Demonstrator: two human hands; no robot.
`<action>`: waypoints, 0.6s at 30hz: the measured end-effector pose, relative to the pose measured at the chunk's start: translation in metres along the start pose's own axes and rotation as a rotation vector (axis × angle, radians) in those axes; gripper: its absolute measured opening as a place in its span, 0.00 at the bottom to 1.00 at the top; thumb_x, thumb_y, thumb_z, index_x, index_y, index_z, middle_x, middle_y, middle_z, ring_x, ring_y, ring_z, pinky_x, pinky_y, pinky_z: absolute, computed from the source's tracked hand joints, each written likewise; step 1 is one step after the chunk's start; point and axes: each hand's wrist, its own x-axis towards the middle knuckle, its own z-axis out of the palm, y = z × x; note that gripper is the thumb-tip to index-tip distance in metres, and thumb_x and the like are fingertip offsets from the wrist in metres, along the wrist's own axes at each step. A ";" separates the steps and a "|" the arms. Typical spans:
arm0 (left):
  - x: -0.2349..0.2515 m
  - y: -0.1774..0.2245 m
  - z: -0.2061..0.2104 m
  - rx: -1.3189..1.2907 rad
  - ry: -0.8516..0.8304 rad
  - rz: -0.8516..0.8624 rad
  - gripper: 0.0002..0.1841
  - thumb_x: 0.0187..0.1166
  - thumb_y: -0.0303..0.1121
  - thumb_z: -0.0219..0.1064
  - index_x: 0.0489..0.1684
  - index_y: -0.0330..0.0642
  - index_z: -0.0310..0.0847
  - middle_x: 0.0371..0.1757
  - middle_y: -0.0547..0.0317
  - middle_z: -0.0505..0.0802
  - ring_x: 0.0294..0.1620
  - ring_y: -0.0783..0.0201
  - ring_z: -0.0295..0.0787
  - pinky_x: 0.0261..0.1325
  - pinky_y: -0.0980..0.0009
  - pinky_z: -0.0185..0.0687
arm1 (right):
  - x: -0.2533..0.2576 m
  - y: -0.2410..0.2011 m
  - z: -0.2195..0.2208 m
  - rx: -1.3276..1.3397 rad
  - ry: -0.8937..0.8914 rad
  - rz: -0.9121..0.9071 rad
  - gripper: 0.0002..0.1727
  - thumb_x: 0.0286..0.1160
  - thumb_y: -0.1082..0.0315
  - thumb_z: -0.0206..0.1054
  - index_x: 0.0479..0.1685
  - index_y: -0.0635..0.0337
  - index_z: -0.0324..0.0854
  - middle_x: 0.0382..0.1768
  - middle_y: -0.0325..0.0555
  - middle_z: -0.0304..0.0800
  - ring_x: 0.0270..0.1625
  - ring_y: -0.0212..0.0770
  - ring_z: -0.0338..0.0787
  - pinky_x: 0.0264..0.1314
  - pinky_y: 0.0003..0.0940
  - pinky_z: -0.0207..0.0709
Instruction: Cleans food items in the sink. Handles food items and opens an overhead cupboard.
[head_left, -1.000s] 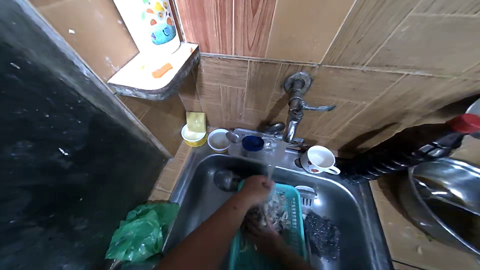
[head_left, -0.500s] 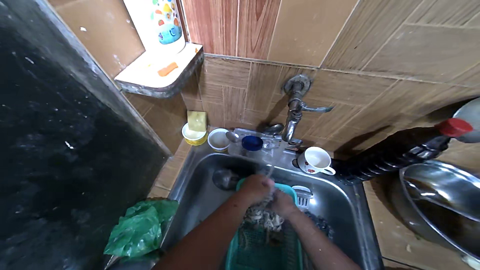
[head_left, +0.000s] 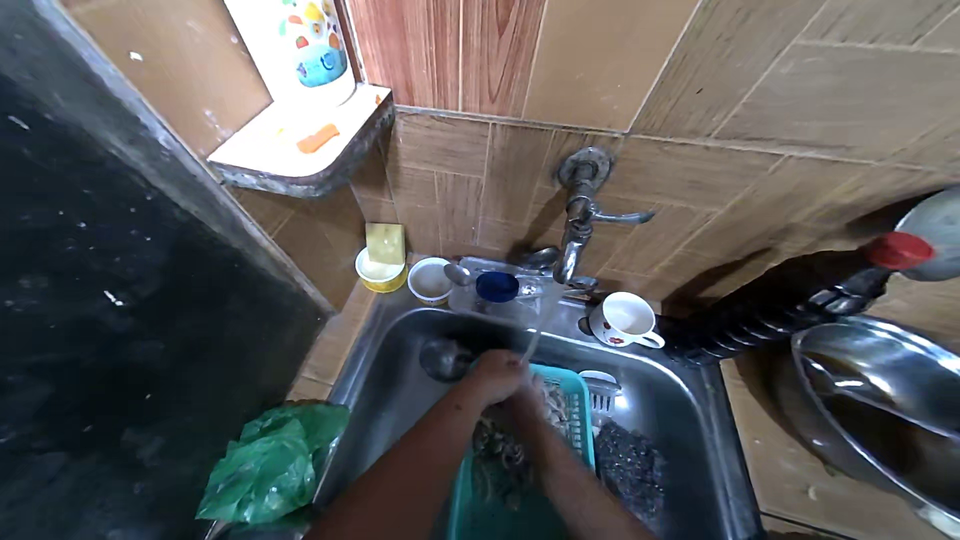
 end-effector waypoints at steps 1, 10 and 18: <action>0.002 -0.002 -0.001 0.027 -0.015 -0.056 0.22 0.94 0.43 0.53 0.74 0.37 0.78 0.71 0.39 0.85 0.72 0.48 0.82 0.77 0.49 0.73 | -0.002 -0.002 0.011 -0.061 -0.036 -0.037 0.43 0.75 0.41 0.69 0.87 0.56 0.68 0.88 0.68 0.61 0.91 0.73 0.54 0.86 0.78 0.45; 0.009 -0.023 0.000 0.269 -0.068 -0.185 0.24 0.96 0.41 0.45 0.77 0.34 0.76 0.77 0.36 0.81 0.81 0.45 0.75 0.83 0.47 0.66 | -0.068 0.050 0.027 -0.289 -0.177 -0.111 0.27 0.80 0.74 0.63 0.81 0.51 0.78 0.93 0.53 0.56 0.97 0.64 0.42 0.92 0.72 0.37; 0.019 -0.015 0.015 -0.016 0.009 -0.086 0.20 0.92 0.37 0.54 0.75 0.37 0.78 0.71 0.39 0.85 0.71 0.48 0.83 0.76 0.50 0.75 | -0.123 0.055 0.070 1.439 -0.036 0.735 0.33 0.94 0.48 0.51 0.85 0.65 0.63 0.75 0.68 0.75 0.70 0.61 0.82 0.68 0.58 0.78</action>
